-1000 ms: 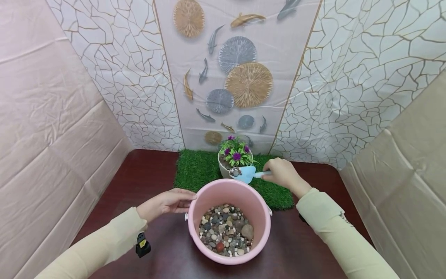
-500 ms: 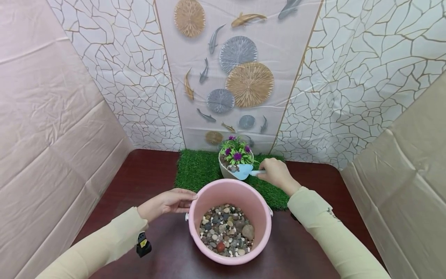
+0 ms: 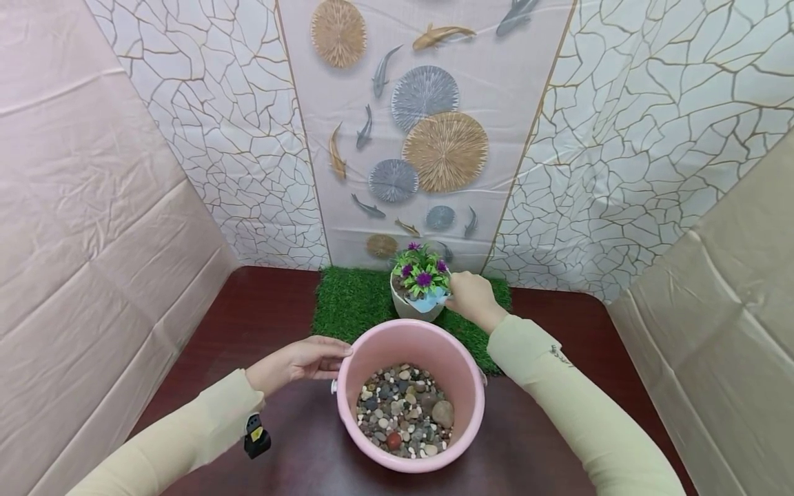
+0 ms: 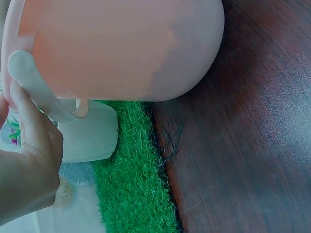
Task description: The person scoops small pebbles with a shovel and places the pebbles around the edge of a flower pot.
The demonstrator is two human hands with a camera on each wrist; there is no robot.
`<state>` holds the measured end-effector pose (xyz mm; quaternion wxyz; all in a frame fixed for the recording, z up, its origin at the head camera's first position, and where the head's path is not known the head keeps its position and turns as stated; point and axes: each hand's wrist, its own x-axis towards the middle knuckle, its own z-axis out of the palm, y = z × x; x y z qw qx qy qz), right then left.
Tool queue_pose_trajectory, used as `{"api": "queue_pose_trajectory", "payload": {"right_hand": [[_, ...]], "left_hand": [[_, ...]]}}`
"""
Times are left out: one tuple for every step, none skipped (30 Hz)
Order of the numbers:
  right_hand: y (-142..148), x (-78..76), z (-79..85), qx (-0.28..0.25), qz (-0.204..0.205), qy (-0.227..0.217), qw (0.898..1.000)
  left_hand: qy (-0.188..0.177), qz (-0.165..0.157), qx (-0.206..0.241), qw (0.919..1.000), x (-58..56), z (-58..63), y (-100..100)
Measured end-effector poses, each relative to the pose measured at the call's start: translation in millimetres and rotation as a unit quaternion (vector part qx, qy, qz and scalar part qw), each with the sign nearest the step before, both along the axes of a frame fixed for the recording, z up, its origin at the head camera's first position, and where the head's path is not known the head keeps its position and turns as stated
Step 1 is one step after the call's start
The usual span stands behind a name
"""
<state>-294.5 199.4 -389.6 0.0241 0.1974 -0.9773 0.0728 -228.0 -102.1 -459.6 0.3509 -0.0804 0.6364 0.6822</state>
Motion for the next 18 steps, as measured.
{"api": "queue_pose_trajectory", "payload": {"right_hand": [[-3.3,-0.3,1.7,0.006,-0.001,0.0,1.0],[-6.5,-0.5,3.3,0.012,-0.003,-0.002,1.0],[-9.4,-1.0,4.5,0.019,-0.007,-0.005,1.0],[-12.6,-1.4,5.9,0.025,-0.01,-0.008,1.0],[-15.2,-2.1,6.6,0.032,-0.012,-0.011,0.999],[-17.8,-2.7,7.7,0.037,-0.014,-0.015,0.999],[-20.0,-3.8,8.5,0.044,-0.017,-0.02,0.999],[-21.9,-5.0,9.4,0.05,-0.018,-0.021,0.998],[-23.6,-6.4,10.3,0.056,-0.018,-0.023,0.998],[-25.2,-7.7,11.6,0.063,-0.018,-0.024,0.998],[-26.7,-9.0,13.0,0.07,-0.018,-0.026,0.997],[-28.4,-10.2,14.8,0.078,-0.02,-0.03,0.996],[-29.9,-11.5,16.6,0.086,-0.02,-0.034,0.996],[-31.2,-12.5,18.8,0.094,-0.021,-0.037,0.995],[-32.7,-13.3,21.0,0.102,-0.024,-0.042,0.994],[-34.3,-13.9,23.2,0.11,-0.025,-0.047,0.993],[-36.1,-14.3,25.5,0.115,-0.026,-0.051,0.992],[-37.6,-14.8,27.7,0.121,-0.026,-0.054,0.991]], "left_hand": [[0.002,0.0,0.0,1.0,-0.1,-0.4,0.4],[0.002,0.001,0.001,1.0,-0.3,-0.7,0.9],[0.002,0.001,0.001,1.0,-0.5,-0.9,1.3],[0.002,0.001,0.001,1.0,-0.6,-1.0,1.4],[0.002,0.002,0.0,1.0,-0.7,-1.0,1.4],[0.002,0.001,-0.001,1.0,-0.8,-0.9,1.4],[0.002,0.001,-0.002,1.0,-1.0,-0.7,1.3],[0.004,-0.001,-0.002,1.0,-1.3,-0.6,1.2],[0.005,-0.001,-0.003,1.0,-1.3,-0.4,1.0],[0.006,-0.001,-0.004,1.0,-1.3,0.0,0.9],[0.007,-0.001,-0.004,1.0,-1.2,0.2,0.8],[0.008,-0.001,-0.004,1.0,-1.1,0.4,0.9],[0.008,-0.001,-0.003,1.0,-0.9,0.5,0.9],[0.008,-0.002,-0.001,1.0,-0.6,0.5,1.1],[0.005,-0.001,0.0,1.0,-0.2,0.6,1.2],[0.005,-0.002,0.002,1.0,0.0,0.3,1.3],[0.005,-0.003,0.002,1.0,0.1,0.1,1.4],[0.006,-0.003,0.002,1.0,0.3,-0.2,1.4]]}}
